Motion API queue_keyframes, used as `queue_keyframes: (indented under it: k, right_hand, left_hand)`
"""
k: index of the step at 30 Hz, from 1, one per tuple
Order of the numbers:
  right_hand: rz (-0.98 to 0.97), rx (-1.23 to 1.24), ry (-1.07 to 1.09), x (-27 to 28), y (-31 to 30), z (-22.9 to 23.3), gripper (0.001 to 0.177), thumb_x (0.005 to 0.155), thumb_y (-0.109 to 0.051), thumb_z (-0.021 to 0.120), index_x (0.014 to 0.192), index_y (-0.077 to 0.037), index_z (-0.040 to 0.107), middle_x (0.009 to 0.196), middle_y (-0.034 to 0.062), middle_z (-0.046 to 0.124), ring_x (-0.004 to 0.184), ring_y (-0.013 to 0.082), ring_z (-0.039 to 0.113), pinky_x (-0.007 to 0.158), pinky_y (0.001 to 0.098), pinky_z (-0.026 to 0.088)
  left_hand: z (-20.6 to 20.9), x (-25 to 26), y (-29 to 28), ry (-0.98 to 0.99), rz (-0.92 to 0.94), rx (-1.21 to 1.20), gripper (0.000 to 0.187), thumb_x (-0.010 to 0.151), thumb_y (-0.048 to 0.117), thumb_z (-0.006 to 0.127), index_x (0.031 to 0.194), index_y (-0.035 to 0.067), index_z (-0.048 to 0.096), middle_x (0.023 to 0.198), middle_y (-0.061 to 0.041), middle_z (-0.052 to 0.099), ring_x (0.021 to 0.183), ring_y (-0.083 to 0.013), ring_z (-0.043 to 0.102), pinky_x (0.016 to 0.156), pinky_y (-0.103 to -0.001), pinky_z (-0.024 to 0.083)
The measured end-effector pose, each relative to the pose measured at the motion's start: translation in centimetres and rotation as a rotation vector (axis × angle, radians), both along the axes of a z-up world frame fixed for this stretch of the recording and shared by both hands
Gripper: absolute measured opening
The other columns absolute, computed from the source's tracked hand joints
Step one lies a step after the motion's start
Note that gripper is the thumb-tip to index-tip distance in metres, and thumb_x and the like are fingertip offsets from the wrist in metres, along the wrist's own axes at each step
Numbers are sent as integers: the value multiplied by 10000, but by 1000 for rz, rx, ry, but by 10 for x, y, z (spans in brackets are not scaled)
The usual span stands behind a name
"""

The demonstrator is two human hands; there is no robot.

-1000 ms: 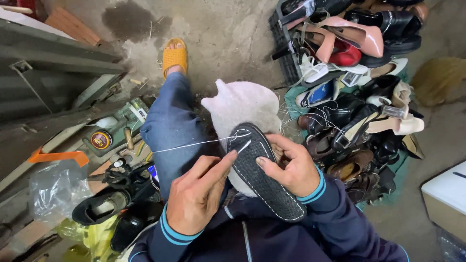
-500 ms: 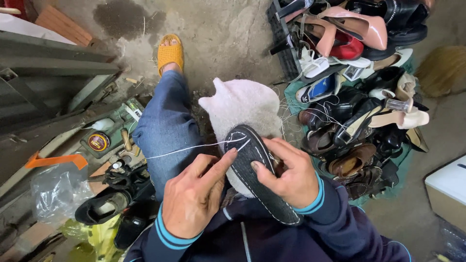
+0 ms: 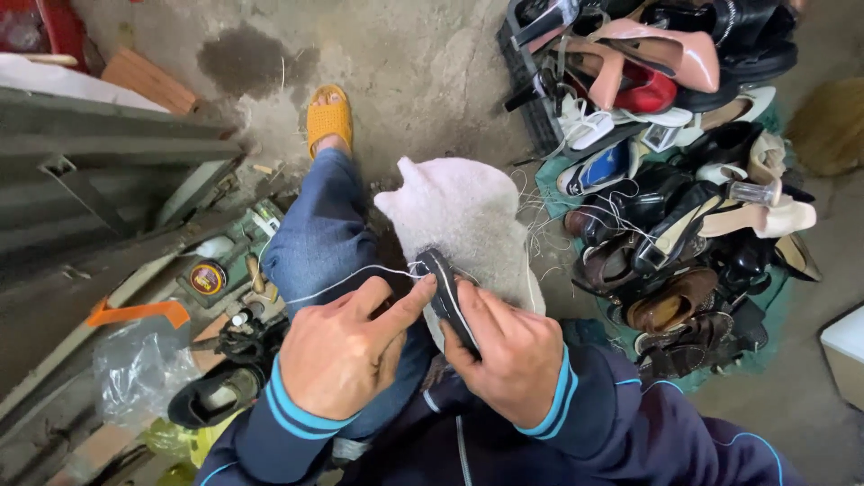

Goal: Hand-stitching a replacement sole onto a shoe using a needle and thread in a repair shop environment.

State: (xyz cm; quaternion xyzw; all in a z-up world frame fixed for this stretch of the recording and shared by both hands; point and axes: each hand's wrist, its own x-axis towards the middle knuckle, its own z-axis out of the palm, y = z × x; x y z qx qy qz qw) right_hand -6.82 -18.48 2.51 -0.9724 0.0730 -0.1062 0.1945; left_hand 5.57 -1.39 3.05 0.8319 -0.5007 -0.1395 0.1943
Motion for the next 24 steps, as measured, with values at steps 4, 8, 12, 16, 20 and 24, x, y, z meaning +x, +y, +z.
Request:
queue_keyframes:
  k: [4,8,12,16,20,24]
  right_hand:
    - [-31,20,12,1,3,-3,392,914,-281,688,1204,-19,671,1029,65,747,678,214,696,538,355,518]
    - [24,169,113,15,19,-8,532,932,-387,623,1334,-40,593,1163,66,728,797,241,738,586,384,552]
    - [75,231,100,8,23,-25,719,911,-600,641,1363,-42,593,1304,96,712,950,232,766,690,393,586]
    - [56,522,-42,22,-33,-11,259,892,-298,775,1052,-95,774,1074,73,792,972,191,770,922,324,585]
    - [21,141,-211,36,-62,-9,116,960,-141,742,960,-33,700,1163,177,683,1038,327,654,958,443,509]
    - [216,-4,-238,47,-38,-21,258,992,-207,686,1192,-47,725,1322,196,645,1259,415,558,1116,490,430]
  left_hand:
    - [-8,7,1,-17,2,-88,477,959,113,586,1429,191,610,840,-34,497,572,-244,546,348,-407,383]
    - [-12,15,23,-28,67,-67,384,1012,148,540,1386,172,626,874,-27,577,711,-272,600,488,-434,462]
    - [-17,0,25,-53,177,-64,291,985,42,501,1237,81,640,894,-75,577,776,-309,557,668,-427,481]
    - [-23,-12,20,-110,299,-111,207,1046,236,582,1154,94,685,869,-44,598,736,-277,567,611,-412,485]
    - [-28,-17,20,-106,338,-107,152,1040,190,590,1128,105,679,818,-29,566,703,-255,531,509,-407,436]
    - [-30,-22,13,-135,361,-59,153,1048,171,552,1113,90,665,801,-48,557,675,-281,497,540,-426,429]
